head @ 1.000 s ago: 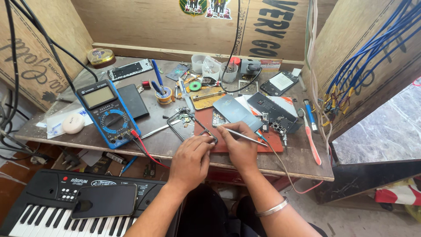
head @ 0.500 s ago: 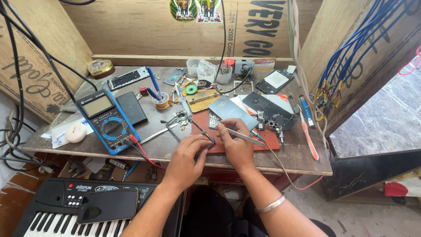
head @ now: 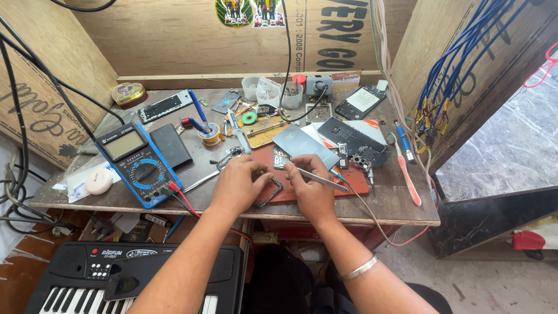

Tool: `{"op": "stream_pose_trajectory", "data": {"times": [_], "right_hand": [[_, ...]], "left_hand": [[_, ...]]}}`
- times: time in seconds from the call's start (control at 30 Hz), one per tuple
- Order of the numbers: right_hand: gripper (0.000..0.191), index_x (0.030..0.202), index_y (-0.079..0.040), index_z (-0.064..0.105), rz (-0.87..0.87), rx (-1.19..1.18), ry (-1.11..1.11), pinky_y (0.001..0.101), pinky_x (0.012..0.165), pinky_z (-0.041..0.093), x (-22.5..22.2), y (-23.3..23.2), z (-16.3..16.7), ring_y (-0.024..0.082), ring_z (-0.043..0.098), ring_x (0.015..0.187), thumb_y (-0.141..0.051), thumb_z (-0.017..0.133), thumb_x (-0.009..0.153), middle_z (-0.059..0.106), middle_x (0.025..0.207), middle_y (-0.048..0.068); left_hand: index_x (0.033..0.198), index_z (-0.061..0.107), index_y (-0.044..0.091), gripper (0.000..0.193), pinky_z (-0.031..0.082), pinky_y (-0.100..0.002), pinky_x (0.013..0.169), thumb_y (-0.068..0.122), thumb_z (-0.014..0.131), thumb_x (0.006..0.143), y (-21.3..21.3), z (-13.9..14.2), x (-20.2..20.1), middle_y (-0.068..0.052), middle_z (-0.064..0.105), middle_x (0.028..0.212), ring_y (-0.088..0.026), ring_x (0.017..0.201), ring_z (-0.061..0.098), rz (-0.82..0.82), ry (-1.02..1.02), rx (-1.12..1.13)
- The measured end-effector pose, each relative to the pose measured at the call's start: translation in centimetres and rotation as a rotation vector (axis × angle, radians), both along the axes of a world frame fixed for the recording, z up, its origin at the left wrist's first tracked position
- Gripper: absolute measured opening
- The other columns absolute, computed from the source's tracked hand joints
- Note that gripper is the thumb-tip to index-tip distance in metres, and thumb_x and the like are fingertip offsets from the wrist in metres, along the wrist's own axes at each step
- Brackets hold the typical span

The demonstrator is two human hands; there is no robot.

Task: The person sits at a cluttered electronics repair bench and uses tweezers to work on the disassembled frame of a smartphone, manipulating small components near the phone's motherboard. A multimeter with test leads sits connected on the bench while the person picks and positions tiny parts on the phone chassis.

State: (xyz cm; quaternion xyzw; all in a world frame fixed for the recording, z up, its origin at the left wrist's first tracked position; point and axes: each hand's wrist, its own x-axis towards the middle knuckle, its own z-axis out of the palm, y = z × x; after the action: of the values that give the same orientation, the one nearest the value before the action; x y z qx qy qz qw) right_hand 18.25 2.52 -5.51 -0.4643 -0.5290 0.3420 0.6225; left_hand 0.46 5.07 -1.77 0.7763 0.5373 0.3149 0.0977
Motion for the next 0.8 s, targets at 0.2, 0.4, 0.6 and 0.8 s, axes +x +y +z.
{"op": "stream_pose_trajectory", "data": {"times": [0.2, 0.4, 0.6, 0.8], "right_hand": [[0.024, 0.106, -0.002, 0.065, 0.011, 0.022, -0.019, 0.0242, 0.068, 0.057, 0.0, -0.1, 0.1, 0.01, 0.072, 0.078, -0.022, 0.073, 0.095, 0.074, 0.091, 0.006], [0.023, 0.105, -0.002, 0.065, 0.003, 0.011, -0.031, 0.0246, 0.067, 0.057, 0.0, -0.2, 0.3, 0.01, 0.073, 0.077, -0.021, 0.073, 0.094, 0.075, 0.09, 0.006], [0.022, 0.104, -0.002, 0.066, -0.002, 0.008, -0.077, 0.0253, 0.067, 0.058, -0.1, -0.4, 0.6, 0.011, 0.075, 0.077, -0.02, 0.073, 0.094, 0.076, 0.09, 0.007], [0.022, 0.104, -0.002, 0.066, -0.007, 0.009, -0.087, 0.0256, 0.068, 0.058, -0.1, -0.4, 0.7, 0.012, 0.075, 0.077, -0.02, 0.073, 0.094, 0.076, 0.09, 0.007]], "left_hand": [[0.082, 0.079, 0.007, 0.014, 0.053, -0.046, 0.081, 0.021, 0.078, 0.081, 0.5, -0.5, 0.5, -0.01, 0.07, 0.084, -0.033, 0.089, 0.066, -0.058, 0.063, 0.117], [0.082, 0.075, 0.006, 0.011, 0.054, -0.046, 0.078, 0.015, 0.072, 0.085, 0.2, -0.7, 0.1, -0.012, 0.067, 0.084, -0.034, 0.084, 0.066, -0.163, 0.153, 0.219], [0.081, 0.072, 0.004, 0.01, 0.054, -0.045, 0.077, 0.013, 0.071, 0.083, 0.7, -0.9, -0.4, -0.013, 0.067, 0.085, -0.034, 0.084, 0.066, -0.214, 0.163, 0.228], [0.08, 0.067, 0.003, 0.007, 0.054, -0.044, 0.081, 0.01, 0.069, 0.078, 2.3, -1.8, -0.5, -0.014, 0.065, 0.085, -0.033, 0.09, 0.066, -0.245, 0.217, 0.221]]}}
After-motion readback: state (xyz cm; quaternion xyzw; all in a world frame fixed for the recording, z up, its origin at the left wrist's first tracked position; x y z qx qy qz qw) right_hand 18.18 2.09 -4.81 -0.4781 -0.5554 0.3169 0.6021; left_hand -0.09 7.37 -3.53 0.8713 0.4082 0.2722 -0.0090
